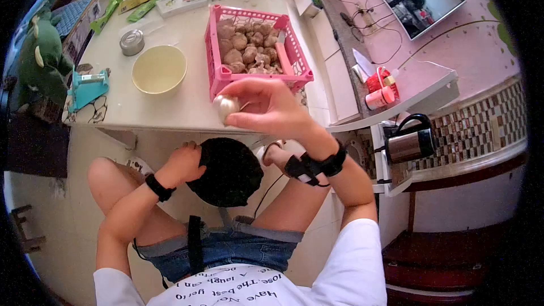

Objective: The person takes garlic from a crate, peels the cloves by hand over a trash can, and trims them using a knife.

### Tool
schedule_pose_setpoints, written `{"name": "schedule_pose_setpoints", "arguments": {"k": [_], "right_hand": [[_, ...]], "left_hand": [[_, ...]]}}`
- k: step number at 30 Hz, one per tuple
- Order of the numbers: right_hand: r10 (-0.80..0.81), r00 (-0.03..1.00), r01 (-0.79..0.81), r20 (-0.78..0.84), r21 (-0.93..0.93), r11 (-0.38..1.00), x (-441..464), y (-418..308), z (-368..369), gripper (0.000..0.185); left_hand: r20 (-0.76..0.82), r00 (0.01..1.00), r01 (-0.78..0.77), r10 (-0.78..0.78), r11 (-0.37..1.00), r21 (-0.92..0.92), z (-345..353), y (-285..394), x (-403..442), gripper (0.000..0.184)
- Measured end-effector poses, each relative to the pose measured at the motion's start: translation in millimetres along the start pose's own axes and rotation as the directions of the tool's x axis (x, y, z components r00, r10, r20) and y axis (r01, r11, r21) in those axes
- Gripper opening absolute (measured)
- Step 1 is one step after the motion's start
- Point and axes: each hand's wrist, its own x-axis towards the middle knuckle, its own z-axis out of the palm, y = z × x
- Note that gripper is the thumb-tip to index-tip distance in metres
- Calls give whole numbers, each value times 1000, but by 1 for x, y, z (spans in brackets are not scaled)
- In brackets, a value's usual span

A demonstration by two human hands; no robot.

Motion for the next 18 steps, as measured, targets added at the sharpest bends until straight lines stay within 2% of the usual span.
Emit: {"name": "schedule_pose_setpoints", "arguments": {"k": [1,3,5,7,8,9,11,12,13,15,18], "right_hand": [[15,1000,-17,20,91,996,-3,13,4,40],[21,998,-35,65,212,977,-9,30,13,42],[53,994,-84,92,383,920,-15,40,22,41],[32,995,-68,90,425,903,-19,56,27,40],[14,997,-47,75,447,893,-21,64,28,39],[10,997,-47,81,470,881,-22,72,27,39],[-41,997,0,69,508,862,-27,87,24,36],[-34,996,-12,80,519,854,-29,93,22,35],[-13,996,-36,86,545,838,-31,100,19,36],[28,997,-64,76,512,857,-36,113,14,35],[32,996,-76,86,567,820,-42,126,8,32]], "left_hand": [[11,1000,17,-17,1000,2,11,-4,1,46],[-125,983,142,-131,986,85,34,-10,2,51],[-84,978,196,-191,978,66,50,-23,12,57],[-109,990,83,-90,995,-63,65,-38,22,40],[-73,989,122,-127,990,-77,68,-41,25,31],[-57,988,140,-144,988,-66,73,-44,25,31],[-136,960,226,-246,963,-144,98,-56,26,23],[-235,964,91,-121,987,-132,122,-80,34,17],[-205,971,101,-124,987,-122,111,-76,32,17],[-45,971,230,-233,971,-62,87,-64,31,17],[-73,948,304,-308,950,-67,67,-60,17,17]]}}
